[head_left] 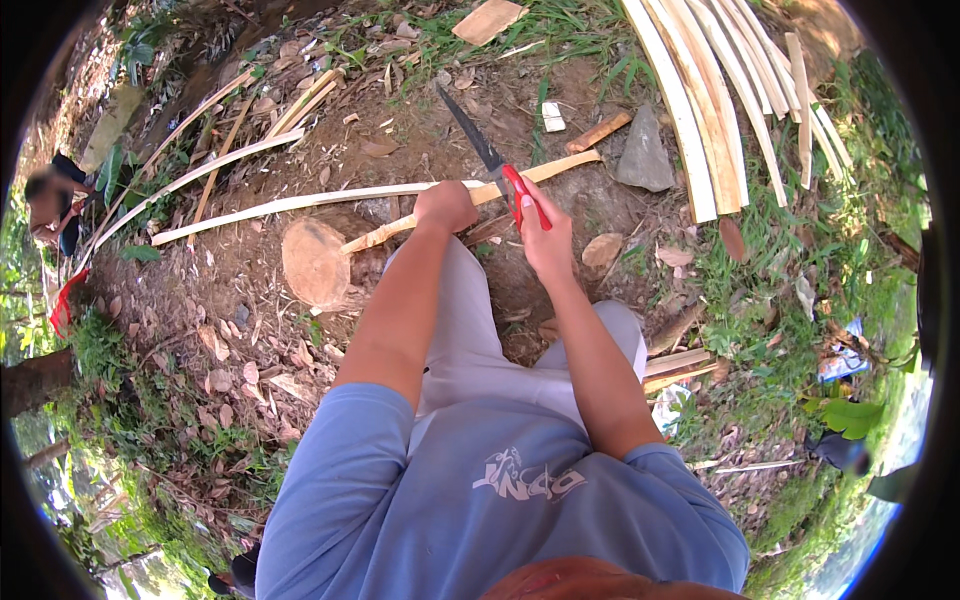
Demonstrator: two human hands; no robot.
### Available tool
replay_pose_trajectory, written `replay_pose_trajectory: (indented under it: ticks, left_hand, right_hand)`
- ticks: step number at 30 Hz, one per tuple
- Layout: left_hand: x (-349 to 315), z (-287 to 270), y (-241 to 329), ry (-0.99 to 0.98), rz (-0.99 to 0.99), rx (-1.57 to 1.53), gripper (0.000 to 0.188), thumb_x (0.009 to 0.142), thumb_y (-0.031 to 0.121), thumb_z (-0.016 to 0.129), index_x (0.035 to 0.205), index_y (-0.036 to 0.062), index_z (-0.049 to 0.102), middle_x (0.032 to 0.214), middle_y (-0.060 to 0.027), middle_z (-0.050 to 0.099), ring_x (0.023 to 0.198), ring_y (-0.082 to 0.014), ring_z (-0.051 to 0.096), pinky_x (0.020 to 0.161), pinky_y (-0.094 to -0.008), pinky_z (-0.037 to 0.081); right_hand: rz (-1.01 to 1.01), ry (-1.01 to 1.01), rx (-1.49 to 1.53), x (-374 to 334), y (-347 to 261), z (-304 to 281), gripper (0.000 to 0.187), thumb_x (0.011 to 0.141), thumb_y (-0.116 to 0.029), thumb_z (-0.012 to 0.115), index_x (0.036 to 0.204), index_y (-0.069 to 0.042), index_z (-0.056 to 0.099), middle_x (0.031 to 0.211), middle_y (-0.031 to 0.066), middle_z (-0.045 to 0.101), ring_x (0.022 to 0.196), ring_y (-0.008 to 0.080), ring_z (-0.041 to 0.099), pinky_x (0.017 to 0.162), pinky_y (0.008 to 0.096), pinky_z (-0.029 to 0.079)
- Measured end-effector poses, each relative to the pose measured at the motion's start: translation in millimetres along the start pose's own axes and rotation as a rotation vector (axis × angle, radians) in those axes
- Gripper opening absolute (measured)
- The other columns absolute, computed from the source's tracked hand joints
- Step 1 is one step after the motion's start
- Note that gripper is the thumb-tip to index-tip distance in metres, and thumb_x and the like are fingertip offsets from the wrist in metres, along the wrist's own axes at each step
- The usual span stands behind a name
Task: The person uses a red-handled saw to cut thin wooden strips into smaller pieces. They hold the wood against their leg and saw through it, then place the cut pieces on the ground.
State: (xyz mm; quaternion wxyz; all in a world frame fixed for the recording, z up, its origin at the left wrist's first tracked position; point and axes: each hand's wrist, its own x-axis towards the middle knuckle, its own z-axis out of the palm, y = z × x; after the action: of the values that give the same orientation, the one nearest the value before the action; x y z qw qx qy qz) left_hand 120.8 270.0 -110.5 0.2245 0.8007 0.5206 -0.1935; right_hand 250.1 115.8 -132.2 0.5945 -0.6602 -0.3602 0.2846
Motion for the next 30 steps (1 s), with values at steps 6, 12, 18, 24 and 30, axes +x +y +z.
replay_pose_trajectory:
  ticks: [6,12,18,24,30]
  left_hand:
    - [2.3,0.2,-3.4,-0.006,-0.001,0.005,0.041,0.091,0.024,0.067,0.123,0.0019,0.079,0.128,-0.0206,0.077,0.12,-0.0361,0.075,0.104,-0.0457,0.059]
    - [3.9,-2.5,1.3,-0.031,0.011,-0.014,0.042,0.09,0.024,0.068,0.124,0.0018,0.078,0.129,-0.0207,0.077,0.122,-0.0364,0.074,0.106,-0.0461,0.058]
    - [-3.4,-3.8,-0.7,-0.022,0.021,-0.03,0.04,0.089,0.023,0.069,0.122,0.0021,0.079,0.127,-0.0215,0.077,0.118,-0.0375,0.076,0.102,-0.0473,0.06]
    - [-3.0,-4.7,-5.0,-0.028,0.01,-0.056,0.04,0.09,0.023,0.069,0.122,0.0019,0.079,0.127,-0.0212,0.078,0.118,-0.0383,0.076,0.102,-0.0481,0.06]
    - [3.5,-4.7,-1.4,-0.011,0.031,-0.014,0.041,0.089,0.024,0.068,0.122,0.0014,0.079,0.127,-0.0223,0.077,0.119,-0.0385,0.075,0.104,-0.0478,0.059]
  right_hand:
    - [-0.02,-0.02,-0.039,-28.1,-17.7,-16.1,0.04,0.11,-0.018,0.062,0.145,-0.001,0.067,0.121,0.0183,0.078,0.101,0.0188,0.074,0.092,0.0325,0.056]
    - [0.13,-0.026,-0.043,-117.6,-28.6,-79.8,0.041,0.111,-0.016,0.061,0.149,-0.002,0.064,0.121,0.0133,0.078,0.095,0.0145,0.07,0.087,0.03,0.055]
    - [0.287,-0.087,-0.153,-209.4,-83.1,-156.4,0.044,0.112,-0.015,0.059,0.152,0.0,0.061,0.117,0.0096,0.078,0.086,0.0085,0.064,0.078,0.0275,0.053]
    - [0.19,-0.105,-0.113,-159.6,-57.9,-104.4,0.043,0.111,-0.014,0.06,0.152,0.0,0.061,0.119,0.012,0.078,0.096,0.0103,0.067,0.086,0.0267,0.053]
    - [0.092,-0.015,0.03,-12.9,-0.5,-13.7,0.041,0.111,-0.02,0.061,0.147,-0.001,0.066,0.128,0.0189,0.078,0.113,0.0183,0.073,0.097,0.032,0.055]
